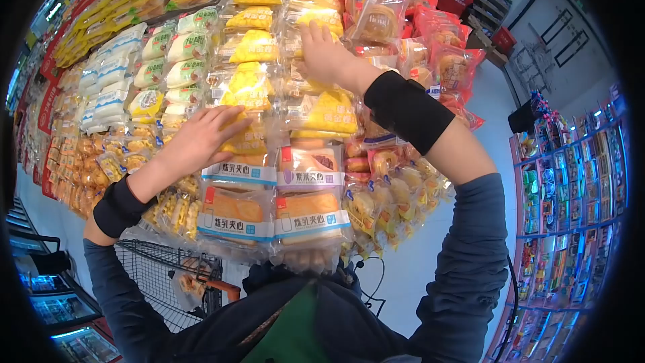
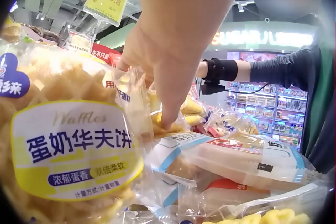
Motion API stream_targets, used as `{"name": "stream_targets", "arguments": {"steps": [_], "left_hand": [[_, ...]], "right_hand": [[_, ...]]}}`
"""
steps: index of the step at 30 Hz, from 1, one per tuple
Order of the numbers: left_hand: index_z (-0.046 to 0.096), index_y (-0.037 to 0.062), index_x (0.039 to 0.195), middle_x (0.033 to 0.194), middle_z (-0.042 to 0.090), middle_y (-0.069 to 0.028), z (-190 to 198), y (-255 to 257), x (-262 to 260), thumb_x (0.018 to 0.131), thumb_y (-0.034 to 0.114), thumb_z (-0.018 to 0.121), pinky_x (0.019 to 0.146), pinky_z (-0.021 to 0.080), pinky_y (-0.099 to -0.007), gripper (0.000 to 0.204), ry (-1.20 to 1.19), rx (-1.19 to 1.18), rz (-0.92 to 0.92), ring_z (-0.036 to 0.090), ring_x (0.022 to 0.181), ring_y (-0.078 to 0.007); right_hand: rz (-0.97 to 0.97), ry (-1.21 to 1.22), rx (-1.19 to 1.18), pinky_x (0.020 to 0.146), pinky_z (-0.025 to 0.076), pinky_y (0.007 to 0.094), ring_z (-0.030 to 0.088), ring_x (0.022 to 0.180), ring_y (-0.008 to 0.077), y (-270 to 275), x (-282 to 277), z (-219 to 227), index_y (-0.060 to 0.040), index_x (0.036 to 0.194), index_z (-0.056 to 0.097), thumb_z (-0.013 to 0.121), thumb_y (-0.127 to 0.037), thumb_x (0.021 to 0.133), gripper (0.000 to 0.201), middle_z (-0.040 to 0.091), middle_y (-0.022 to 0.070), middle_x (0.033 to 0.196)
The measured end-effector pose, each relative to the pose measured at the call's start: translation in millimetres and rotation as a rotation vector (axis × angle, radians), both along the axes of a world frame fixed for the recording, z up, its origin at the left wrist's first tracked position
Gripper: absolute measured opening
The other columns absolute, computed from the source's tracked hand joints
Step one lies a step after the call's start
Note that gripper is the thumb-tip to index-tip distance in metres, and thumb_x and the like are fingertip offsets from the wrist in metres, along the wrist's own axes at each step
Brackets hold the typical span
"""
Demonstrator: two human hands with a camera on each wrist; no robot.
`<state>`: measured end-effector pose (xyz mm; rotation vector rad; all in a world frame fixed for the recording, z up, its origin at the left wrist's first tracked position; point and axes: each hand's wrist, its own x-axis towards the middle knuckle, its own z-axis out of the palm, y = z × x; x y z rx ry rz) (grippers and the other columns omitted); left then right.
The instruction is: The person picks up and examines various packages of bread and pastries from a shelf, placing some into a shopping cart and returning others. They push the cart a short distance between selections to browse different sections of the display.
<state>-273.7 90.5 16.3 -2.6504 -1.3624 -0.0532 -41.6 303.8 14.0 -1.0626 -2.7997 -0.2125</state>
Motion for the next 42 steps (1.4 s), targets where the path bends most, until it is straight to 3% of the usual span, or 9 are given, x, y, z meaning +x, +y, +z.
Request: {"name": "stream_targets", "arguments": {"steps": [4, 7, 13, 16, 22, 27, 30, 37, 42], "left_hand": [[0.042, 0.0131, 0.135, 0.132, 0.043, -0.0113, 2.4, 0.3, 0.9, 0.074, 0.022, 0.071, 0.1, 0.036, -0.0396, 0.069, -0.019, -0.048, 0.014, 0.042, 0.121, -0.028], [0.042, 0.0128, 0.134, 0.129, 0.045, -0.0114, -0.5, 1.0, -1.3, 0.071, 0.023, 0.073, 0.097, 0.037, -0.039, 0.07, -0.029, 0.005, -0.013, 0.044, 0.119, -0.026], [0.044, 0.0119, 0.133, 0.128, 0.046, -0.0117, -0.5, -0.2, -0.3, 0.072, 0.022, 0.072, 0.098, 0.037, -0.0392, 0.068, -0.044, 0.021, -0.029, 0.044, 0.119, -0.0264], [0.044, 0.0114, 0.132, 0.127, 0.047, -0.0117, -2.7, 1.8, -1.9, 0.071, 0.021, 0.072, 0.099, 0.036, -0.0396, 0.068, -0.06, 0.002, -0.054, 0.044, 0.119, -0.027], [0.044, 0.0107, 0.132, 0.129, 0.047, -0.0112, -4.3, 5.6, -5.2, 0.068, 0.017, 0.073, 0.101, 0.036, -0.0386, 0.07, -0.059, -0.014, -0.077, 0.043, 0.12, -0.0271], [0.041, 0.0121, 0.137, 0.134, 0.043, -0.0088, 2.1, 0.4, 0.7, 0.074, 0.02, 0.07, 0.103, 0.035, -0.0396, 0.069, 0.027, -0.033, -0.026, 0.042, 0.123, -0.0258], [0.044, 0.0106, 0.133, 0.132, 0.046, -0.0092, 13.7, 5.7, -3.3, 0.077, 0.019, 0.068, 0.1, 0.038, -0.0405, 0.062, -0.142, -0.057, -0.068, 0.046, 0.119, -0.0266], [0.05, 0.0066, 0.119, 0.12, 0.053, -0.0106, 67.7, 105.0, -44.3, 0.08, 0.015, 0.065, 0.09, 0.045, -0.0379, 0.042, -0.089, 0.337, 0.041, 0.052, 0.109, -0.0299], [0.049, 0.0072, 0.118, 0.115, 0.053, -0.0096, 58.5, 184.3, -54.2, 0.08, 0.014, 0.064, 0.088, 0.046, -0.0386, 0.042, 0.046, 0.209, 0.12, 0.051, 0.109, -0.0293]], "right_hand": [[-0.022, 0.024, -0.099, 0.106, 0.027, 0.0539, 0.017, 0.136, 0.0456, -8.6, -2.4, 4.1, 0.0039, 0.143, 0.008, 0.053, -0.037, 0.086, 0.083, 0.013, 0.03, 0.147], [-0.086, -0.017, -0.148, 0.108, 0.023, 0.0558, 0.011, 0.139, 0.042, -9.2, -7.9, 7.4, -0.0006, 0.145, 0.004, 0.049, -0.042, 0.088, 0.083, 0.01, 0.0251, 0.15], [-0.13, -0.05, -0.162, 0.109, 0.021, 0.056, 0.011, 0.14, 0.0383, -11.2, -11.0, 8.6, -0.0044, 0.147, 0.002, 0.047, -0.046, 0.087, 0.085, 0.009, 0.0202, 0.152], [-0.113, -0.085, -0.189, 0.109, 0.022, 0.0547, 0.011, 0.14, 0.0377, -10.9, -8.7, 14.2, -0.0042, 0.146, 0.004, 0.048, -0.048, 0.087, 0.086, 0.01, 0.0192, 0.152], [-0.079, -0.16, -0.125, 0.111, 0.024, 0.0441, 0.011, 0.14, 0.0364, -6.1, -4.6, 13.9, -0.0018, 0.146, 0.003, 0.045, -0.056, 0.088, 0.09, 0.013, 0.0203, 0.151], [-0.02, -0.073, -0.162, 0.107, 0.031, 0.044, 0.025, 0.135, 0.0379, -3.3, -0.6, 23.2, -0.0016, 0.144, 0.013, 0.047, -0.051, 0.089, 0.081, 0.025, 0.0224, 0.146], [0.051, 0.018, -0.088, 0.103, 0.036, 0.044, 0.033, 0.13, 0.0379, -7.0, 9.6, 37.6, -0.0023, 0.143, 0.018, 0.048, -0.046, 0.091, 0.074, 0.032, 0.023, 0.141], [0.128, 0.085, 0.018, 0.096, 0.043, 0.0425, 0.04, 0.124, 0.0334, -16.4, 35.8, 56.1, -0.0048, 0.136, 0.031, 0.053, -0.037, 0.09, 0.06, 0.041, 0.0175, 0.134], [0.126, 0.066, 0.023, 0.095, 0.043, 0.0418, 0.043, 0.122, 0.0342, 0.4, 31.0, 59.3, -0.0044, 0.135, 0.031, 0.053, -0.034, 0.09, 0.058, 0.043, 0.0185, 0.131]]}}
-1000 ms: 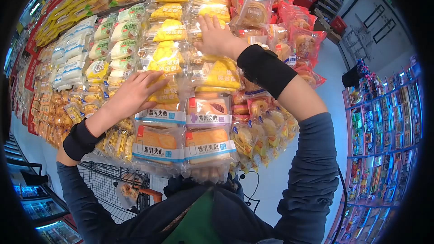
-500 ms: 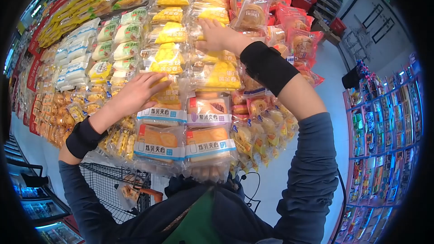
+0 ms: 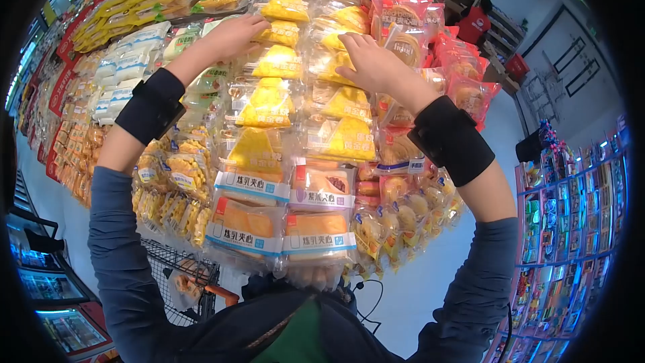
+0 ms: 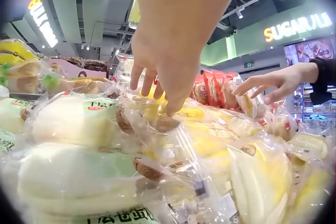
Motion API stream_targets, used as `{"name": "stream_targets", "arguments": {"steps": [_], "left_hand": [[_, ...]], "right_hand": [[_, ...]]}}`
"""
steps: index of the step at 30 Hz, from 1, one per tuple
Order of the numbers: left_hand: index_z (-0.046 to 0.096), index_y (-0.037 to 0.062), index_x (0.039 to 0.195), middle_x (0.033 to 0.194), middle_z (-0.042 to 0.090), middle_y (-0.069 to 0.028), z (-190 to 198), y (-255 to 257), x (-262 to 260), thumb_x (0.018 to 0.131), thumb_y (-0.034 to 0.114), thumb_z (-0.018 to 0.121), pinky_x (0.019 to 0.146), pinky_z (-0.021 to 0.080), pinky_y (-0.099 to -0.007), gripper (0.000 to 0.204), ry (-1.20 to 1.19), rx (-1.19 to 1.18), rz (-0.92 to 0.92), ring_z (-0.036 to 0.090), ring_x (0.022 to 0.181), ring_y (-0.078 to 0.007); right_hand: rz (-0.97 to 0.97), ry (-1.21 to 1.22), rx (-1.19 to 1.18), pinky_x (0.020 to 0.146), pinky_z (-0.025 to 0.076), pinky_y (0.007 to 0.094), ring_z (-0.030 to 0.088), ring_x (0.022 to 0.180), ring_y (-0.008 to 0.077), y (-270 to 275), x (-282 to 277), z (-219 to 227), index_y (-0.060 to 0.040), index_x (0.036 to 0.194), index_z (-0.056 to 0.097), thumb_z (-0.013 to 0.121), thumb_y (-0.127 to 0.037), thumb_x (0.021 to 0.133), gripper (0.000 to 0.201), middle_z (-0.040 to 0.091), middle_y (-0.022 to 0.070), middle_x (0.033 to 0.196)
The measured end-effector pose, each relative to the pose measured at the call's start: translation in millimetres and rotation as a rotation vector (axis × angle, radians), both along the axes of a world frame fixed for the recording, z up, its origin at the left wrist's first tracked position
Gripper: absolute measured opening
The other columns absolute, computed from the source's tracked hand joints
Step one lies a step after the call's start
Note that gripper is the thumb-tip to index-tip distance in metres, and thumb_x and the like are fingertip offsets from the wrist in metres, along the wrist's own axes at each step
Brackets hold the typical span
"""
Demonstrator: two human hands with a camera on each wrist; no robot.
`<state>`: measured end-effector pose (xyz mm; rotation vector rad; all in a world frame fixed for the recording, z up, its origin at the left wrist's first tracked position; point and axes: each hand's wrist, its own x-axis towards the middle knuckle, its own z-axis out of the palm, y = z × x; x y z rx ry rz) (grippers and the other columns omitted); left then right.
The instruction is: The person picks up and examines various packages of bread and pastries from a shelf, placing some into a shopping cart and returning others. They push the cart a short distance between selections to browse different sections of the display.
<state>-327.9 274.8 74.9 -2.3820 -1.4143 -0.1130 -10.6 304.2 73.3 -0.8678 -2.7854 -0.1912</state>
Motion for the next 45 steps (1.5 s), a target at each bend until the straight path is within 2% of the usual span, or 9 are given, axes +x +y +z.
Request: {"name": "stream_targets", "arguments": {"steps": [6, 10, 13, 22, 31, 36, 40, 42, 45], "left_hand": [[0.05, 0.0171, 0.125, 0.113, 0.055, -0.0066, -17.8, 40.8, 12.6, 0.085, 0.02, 0.056, 0.083, 0.048, -0.0399, 0.04, -0.051, 0.064, -0.26, 0.055, 0.103, -0.0272], [0.051, 0.0164, 0.123, 0.113, 0.053, -0.0063, -26.1, 45.2, 21.2, 0.087, 0.018, 0.054, 0.079, 0.05, -0.0386, 0.036, -0.007, 0.131, -0.327, 0.054, 0.102, -0.0265], [0.047, 0.016, 0.125, 0.125, 0.048, -0.0102, -30.0, 50.6, 21.6, 0.088, 0.018, 0.055, 0.085, 0.048, -0.0379, 0.038, 0.029, 0.047, -0.226, 0.05, 0.112, -0.0272], [0.053, 0.009, 0.112, 0.105, 0.052, -0.0105, -41.1, 55.7, 48.6, 0.089, 0.026, 0.054, 0.076, 0.05, -0.0411, 0.028, 0.057, 0.152, 0.025, 0.055, 0.097, -0.0285], [0.06, 0.0072, 0.107, 0.1, 0.053, -0.0137, -47.2, 34.1, 68.9, 0.089, 0.036, 0.054, 0.076, 0.05, -0.0441, 0.034, 0.011, 0.158, 0.155, 0.054, 0.098, -0.0304], [0.058, 0.0055, 0.11, 0.111, 0.054, -0.0153, -42.2, 31.4, 61.1, 0.09, 0.031, 0.054, 0.084, 0.047, -0.0443, 0.033, -0.136, 0.084, 0.061, 0.052, 0.106, -0.0338], [0.053, 0.0031, 0.117, 0.12, 0.051, -0.0168, -23.1, 22.6, 43.1, 0.09, 0.027, 0.054, 0.091, 0.044, -0.0413, 0.037, -0.356, -0.066, 0.016, 0.049, 0.113, -0.0336], [0.049, 0.0022, 0.121, 0.122, 0.05, -0.017, -17.9, 24.0, 29.6, 0.089, 0.027, 0.054, 0.092, 0.043, -0.0406, 0.04, -0.293, 0.092, 0.045, 0.048, 0.114, -0.0329], [0.041, 0.0005, 0.129, 0.131, 0.043, -0.0202, -15.8, 36.9, 3.4, 0.09, 0.032, 0.053, 0.099, 0.039, -0.0415, 0.051, -0.228, 0.226, 0.092, 0.042, 0.121, -0.0348]], "right_hand": [[-0.095, -0.019, -0.023, 0.092, 0.044, 0.0428, 0.048, 0.116, 0.0357, 37.6, -25.4, 7.0, -0.0033, 0.131, 0.036, 0.052, -0.031, 0.09, 0.053, 0.048, 0.0196, 0.125], [-0.12, -0.015, 0.009, 0.09, 0.045, 0.0444, 0.05, 0.113, 0.036, 58.3, -45.4, 8.0, -0.0013, 0.125, 0.04, 0.052, -0.03, 0.089, 0.047, 0.05, 0.02, 0.122], [-0.093, 0.025, 0.02, 0.089, 0.046, 0.0466, 0.051, 0.111, 0.0374, 64.8, -56.2, 5.9, 0.0009, 0.119, 0.044, 0.053, -0.028, 0.088, 0.044, 0.053, 0.0201, 0.119], [-0.104, 0.033, 0.011, 0.089, 0.046, 0.0462, 0.053, 0.109, 0.0365, 79.3, -68.2, 2.7, -0.0005, 0.118, 0.046, 0.053, -0.027, 0.087, 0.042, 0.054, 0.0192, 0.117], [-0.132, 0.024, -0.057, 0.091, 0.045, 0.0434, 0.052, 0.112, 0.0367, 91.4, -79.1, 4.1, -0.003, 0.129, 0.041, 0.054, -0.032, 0.09, 0.05, 0.052, 0.0216, 0.122], [-0.122, 0.15, -0.341, 0.097, 0.041, 0.0385, 0.051, 0.116, 0.0358, 98.2, -103.8, 10.5, -0.0018, 0.135, 0.037, 0.057, -0.032, 0.088, 0.06, 0.05, 0.0255, 0.127], [-0.085, 0.217, -0.371, 0.097, 0.041, 0.0377, 0.052, 0.116, 0.0361, 105.3, -117.6, 6.6, 0.0022, 0.134, 0.036, 0.058, -0.031, 0.084, 0.064, 0.051, 0.0265, 0.125], [-0.059, 0.19, -0.297, 0.095, 0.043, 0.0396, 0.054, 0.112, 0.0379, 111.7, -121.9, -0.2, 0.0061, 0.132, 0.036, 0.06, -0.032, 0.08, 0.068, 0.056, 0.0281, 0.117], [-0.2, 0.088, -0.217, 0.097, 0.041, 0.0397, 0.05, 0.116, 0.0396, 106.1, -127.2, 2.3, 0.0077, 0.131, 0.036, 0.06, -0.03, 0.08, 0.068, 0.05, 0.0286, 0.124]]}}
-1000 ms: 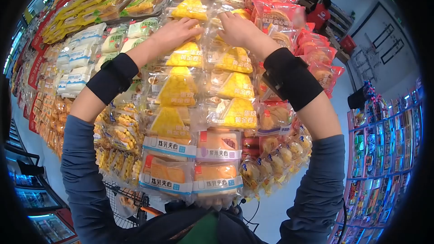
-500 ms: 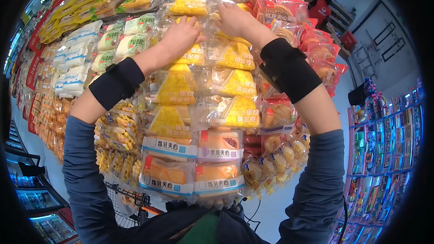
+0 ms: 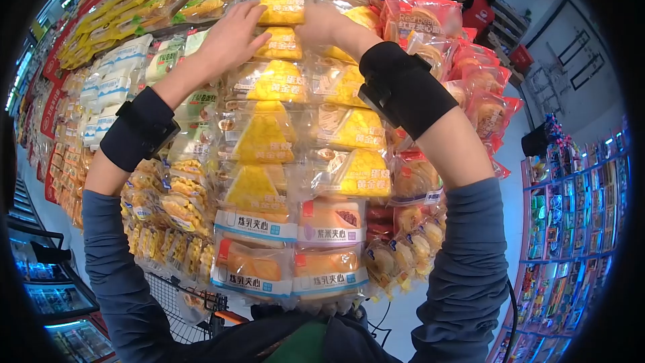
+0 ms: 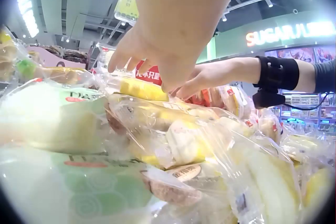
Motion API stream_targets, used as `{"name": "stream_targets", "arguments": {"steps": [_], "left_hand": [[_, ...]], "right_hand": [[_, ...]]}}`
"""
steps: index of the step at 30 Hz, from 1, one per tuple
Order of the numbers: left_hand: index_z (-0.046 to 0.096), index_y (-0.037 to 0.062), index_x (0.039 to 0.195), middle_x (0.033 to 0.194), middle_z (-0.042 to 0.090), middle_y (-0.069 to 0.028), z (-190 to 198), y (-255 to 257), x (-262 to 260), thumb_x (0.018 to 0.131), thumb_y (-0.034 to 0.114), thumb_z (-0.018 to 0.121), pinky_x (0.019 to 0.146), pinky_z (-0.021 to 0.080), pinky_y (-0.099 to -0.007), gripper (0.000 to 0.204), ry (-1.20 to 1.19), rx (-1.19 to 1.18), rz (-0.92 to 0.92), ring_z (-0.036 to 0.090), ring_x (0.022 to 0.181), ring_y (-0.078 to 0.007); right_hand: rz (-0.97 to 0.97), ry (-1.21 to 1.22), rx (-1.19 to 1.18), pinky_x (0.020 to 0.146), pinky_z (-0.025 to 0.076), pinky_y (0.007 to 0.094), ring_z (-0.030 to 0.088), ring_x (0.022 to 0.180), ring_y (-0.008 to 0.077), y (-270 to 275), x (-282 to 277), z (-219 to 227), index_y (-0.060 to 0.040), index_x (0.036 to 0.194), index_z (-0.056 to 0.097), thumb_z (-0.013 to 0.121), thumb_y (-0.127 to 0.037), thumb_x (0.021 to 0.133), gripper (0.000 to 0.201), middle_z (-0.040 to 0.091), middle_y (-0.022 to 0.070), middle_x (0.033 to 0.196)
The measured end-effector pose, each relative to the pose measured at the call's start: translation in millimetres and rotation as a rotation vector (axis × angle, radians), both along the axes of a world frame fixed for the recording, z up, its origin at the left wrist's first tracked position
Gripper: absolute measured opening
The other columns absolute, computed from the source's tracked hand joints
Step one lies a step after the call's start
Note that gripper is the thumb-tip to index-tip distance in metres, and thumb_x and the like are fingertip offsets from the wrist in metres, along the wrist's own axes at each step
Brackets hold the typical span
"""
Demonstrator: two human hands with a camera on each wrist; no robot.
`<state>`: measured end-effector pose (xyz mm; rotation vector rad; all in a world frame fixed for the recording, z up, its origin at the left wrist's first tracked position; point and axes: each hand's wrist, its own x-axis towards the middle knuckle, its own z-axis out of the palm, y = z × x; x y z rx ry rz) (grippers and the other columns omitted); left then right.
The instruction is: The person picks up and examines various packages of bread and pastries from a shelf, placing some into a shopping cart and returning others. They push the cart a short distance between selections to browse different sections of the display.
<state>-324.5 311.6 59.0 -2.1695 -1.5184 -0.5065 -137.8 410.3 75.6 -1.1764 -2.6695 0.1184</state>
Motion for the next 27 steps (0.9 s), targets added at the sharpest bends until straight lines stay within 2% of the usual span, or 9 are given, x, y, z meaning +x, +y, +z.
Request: {"name": "stream_targets", "arguments": {"steps": [2, 3, 6, 9, 15, 18, 22, 24, 27], "left_hand": [[0.04, -0.0007, 0.13, 0.134, 0.04, -0.0226, -4.5, 9.1, -10.1, 0.09, 0.035, 0.053, 0.102, 0.037, -0.0427, 0.055, -0.01, 0.061, -0.003, 0.04, 0.124, -0.0357], [0.033, -0.0007, 0.137, 0.14, 0.033, -0.0258, -2.2, 12.0, -11.7, 0.092, 0.04, 0.048, 0.105, 0.033, -0.0438, 0.062, 0.007, -0.046, 0.046, 0.034, 0.128, -0.0398], [0.029, -0.0011, 0.139, 0.142, 0.029, -0.0264, -7.3, 19.1, -12.7, 0.093, 0.044, 0.045, 0.106, 0.032, -0.0451, 0.066, -0.014, -0.103, 0.093, 0.032, 0.129, -0.0435], [0.027, 0.0012, 0.14, 0.143, 0.03, -0.0243, -10.8, 23.3, -12.9, 0.094, 0.047, 0.042, 0.108, 0.029, -0.0426, 0.067, 0.022, -0.112, 0.166, 0.029, 0.132, -0.0398], [0.028, 0.0, 0.139, 0.143, 0.03, -0.0236, -3.2, 25.6, -12.4, 0.093, 0.048, 0.044, 0.108, 0.029, -0.042, 0.069, -0.007, -0.154, 0.146, 0.031, 0.131, -0.0388], [0.032, 0.0002, 0.137, 0.142, 0.033, -0.0223, 5.0, 18.1, -8.6, 0.092, 0.046, 0.046, 0.107, 0.032, -0.0414, 0.066, -0.016, -0.162, 0.175, 0.033, 0.131, -0.0366], [0.038, 0.0, 0.131, 0.135, 0.041, -0.0191, 25.2, -20.7, -4.8, 0.089, 0.036, 0.052, 0.1, 0.04, -0.0413, 0.057, -0.035, 0.04, 0.061, 0.041, 0.125, -0.0337], [0.04, -0.0004, 0.129, 0.131, 0.044, -0.0185, 34.8, -46.7, -3.0, 0.087, 0.03, 0.056, 0.097, 0.042, -0.0399, 0.054, -0.014, 0.097, -0.038, 0.044, 0.121, -0.0324], [0.039, 0.001, 0.13, 0.132, 0.043, -0.0166, 35.5, -66.5, -1.2, 0.088, 0.028, 0.056, 0.096, 0.042, -0.0407, 0.053, -0.019, 0.011, -0.011, 0.045, 0.12, -0.0328]], "right_hand": [[0.07, 0.053, 0.221, 0.102, 0.037, 0.0389, 0.042, 0.123, 0.0387, -2.9, -1.6, -10.9, 0.0027, 0.137, 0.03, 0.06, -0.029, 0.081, 0.071, 0.041, 0.0282, 0.133], [0.105, 0.08, 0.332, 0.104, 0.035, 0.0385, 0.039, 0.127, 0.0382, -8.7, -2.9, -12.4, 0.0001, 0.14, 0.027, 0.06, -0.028, 0.081, 0.073, 0.036, 0.0279, 0.138], [0.074, -0.05, 0.181, 0.105, 0.033, 0.0374, 0.035, 0.129, 0.0382, -16.8, -9.3, -5.1, 0.0009, 0.141, 0.023, 0.06, -0.027, 0.08, 0.076, 0.03, 0.0279, 0.141], [0.077, 0.007, 0.028, 0.105, 0.034, 0.037, 0.038, 0.128, 0.0384, -14.2, -13.7, -6.4, 0.0028, 0.14, 0.023, 0.06, -0.028, 0.08, 0.077, 0.032, 0.0277, 0.14], [0.064, -0.03, -0.073, 0.104, 0.036, 0.0365, 0.041, 0.125, 0.0381, -14.8, -11.0, 1.7, 0.0039, 0.14, 0.023, 0.061, -0.029, 0.08, 0.078, 0.035, 0.0277, 0.138], [0.077, 0.034, -0.035, 0.103, 0.036, 0.0376, 0.042, 0.124, 0.0379, -19.2, -8.9, 7.3, 0.0042, 0.138, 0.026, 0.061, -0.03, 0.081, 0.075, 0.039, 0.0269, 0.135], [0.175, 0.239, 0.157, 0.1, 0.038, 0.0403, 0.044, 0.121, 0.0386, -40.3, 24.3, 26.0, 0.0043, 0.131, 0.036, 0.06, -0.029, 0.082, 0.064, 0.045, 0.0265, 0.128], [0.178, 0.262, 0.17, 0.097, 0.041, 0.0425, 0.047, 0.117, 0.0406, -46.9, 51.8, 32.8, 0.0053, 0.124, 0.042, 0.058, -0.027, 0.081, 0.056, 0.048, 0.0278, 0.123], [0.039, 0.118, 0.147, 0.097, 0.041, 0.0433, 0.047, 0.116, 0.0402, -32.5, 83.7, 29.2, 0.0031, 0.125, 0.042, 0.058, -0.026, 0.081, 0.055, 0.048, 0.0266, 0.122]]}}
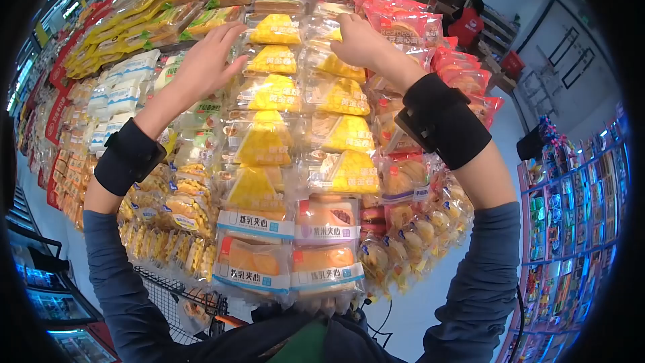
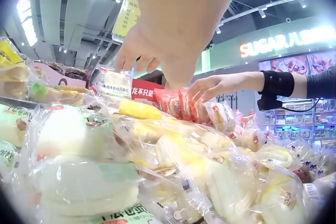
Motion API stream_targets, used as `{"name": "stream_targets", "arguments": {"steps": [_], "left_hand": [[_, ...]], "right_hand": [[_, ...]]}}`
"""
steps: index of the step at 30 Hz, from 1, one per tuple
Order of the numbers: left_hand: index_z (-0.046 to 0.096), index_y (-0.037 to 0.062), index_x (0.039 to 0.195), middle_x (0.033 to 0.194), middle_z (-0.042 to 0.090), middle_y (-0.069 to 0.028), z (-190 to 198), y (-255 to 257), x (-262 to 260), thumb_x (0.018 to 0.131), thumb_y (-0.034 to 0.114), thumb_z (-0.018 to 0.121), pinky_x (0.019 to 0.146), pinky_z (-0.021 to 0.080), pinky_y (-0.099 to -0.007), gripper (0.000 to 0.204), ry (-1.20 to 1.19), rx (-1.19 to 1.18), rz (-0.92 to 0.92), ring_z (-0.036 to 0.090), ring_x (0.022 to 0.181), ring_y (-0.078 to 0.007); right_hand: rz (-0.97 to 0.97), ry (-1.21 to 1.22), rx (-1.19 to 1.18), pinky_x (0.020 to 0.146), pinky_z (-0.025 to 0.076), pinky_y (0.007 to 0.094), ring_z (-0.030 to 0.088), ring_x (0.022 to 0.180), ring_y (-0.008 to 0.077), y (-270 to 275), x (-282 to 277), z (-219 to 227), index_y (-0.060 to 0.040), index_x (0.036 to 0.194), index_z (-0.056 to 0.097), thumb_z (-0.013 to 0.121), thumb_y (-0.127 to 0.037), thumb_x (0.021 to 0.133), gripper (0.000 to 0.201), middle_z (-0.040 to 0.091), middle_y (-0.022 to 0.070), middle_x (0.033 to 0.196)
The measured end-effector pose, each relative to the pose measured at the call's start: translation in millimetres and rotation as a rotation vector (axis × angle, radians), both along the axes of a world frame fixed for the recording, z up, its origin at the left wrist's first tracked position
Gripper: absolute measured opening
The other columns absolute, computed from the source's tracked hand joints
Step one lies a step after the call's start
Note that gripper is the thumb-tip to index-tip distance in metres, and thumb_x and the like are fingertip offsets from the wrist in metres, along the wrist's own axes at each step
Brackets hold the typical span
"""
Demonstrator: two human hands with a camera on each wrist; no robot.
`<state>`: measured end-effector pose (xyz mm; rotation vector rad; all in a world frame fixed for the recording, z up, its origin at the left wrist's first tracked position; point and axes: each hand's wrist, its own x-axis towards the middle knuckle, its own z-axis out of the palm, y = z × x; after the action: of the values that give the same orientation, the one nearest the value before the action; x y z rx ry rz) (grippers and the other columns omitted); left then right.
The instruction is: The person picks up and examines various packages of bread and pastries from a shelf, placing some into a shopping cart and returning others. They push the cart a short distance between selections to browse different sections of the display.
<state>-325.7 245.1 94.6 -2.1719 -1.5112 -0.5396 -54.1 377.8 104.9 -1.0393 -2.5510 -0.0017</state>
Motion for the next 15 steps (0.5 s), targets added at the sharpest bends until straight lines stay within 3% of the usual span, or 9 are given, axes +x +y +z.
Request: {"name": "stream_targets", "arguments": {"steps": [7, 15], "left_hand": [[0.042, -0.0008, 0.125, 0.127, 0.047, -0.0174, -15.7, -23.2, 21.1, 0.083, 0.024, 0.059, 0.096, 0.042, -0.0387, 0.051, 0.003, 0.002, -0.104, 0.046, 0.118, -0.0308], [0.04, 0.0004, 0.127, 0.13, 0.044, -0.0158, -19.6, -50.3, 25.1, 0.083, 0.018, 0.061, 0.096, 0.041, -0.0396, 0.052, -0.019, -0.153, -0.092, 0.046, 0.118, -0.0328]], "right_hand": [[-0.124, -0.117, -0.093, 0.097, 0.04, 0.0424, 0.047, 0.116, 0.0396, 27.1, -17.3, -5.2, 0.0054, 0.124, 0.041, 0.06, -0.025, 0.082, 0.055, 0.048, 0.0271, 0.12], [-0.171, -0.171, -0.14, 0.102, 0.036, 0.0436, 0.044, 0.121, 0.0414, 85.3, -59.9, -24.0, 0.0041, 0.136, 0.03, 0.06, -0.034, 0.08, 0.075, 0.041, 0.0279, 0.134]]}}
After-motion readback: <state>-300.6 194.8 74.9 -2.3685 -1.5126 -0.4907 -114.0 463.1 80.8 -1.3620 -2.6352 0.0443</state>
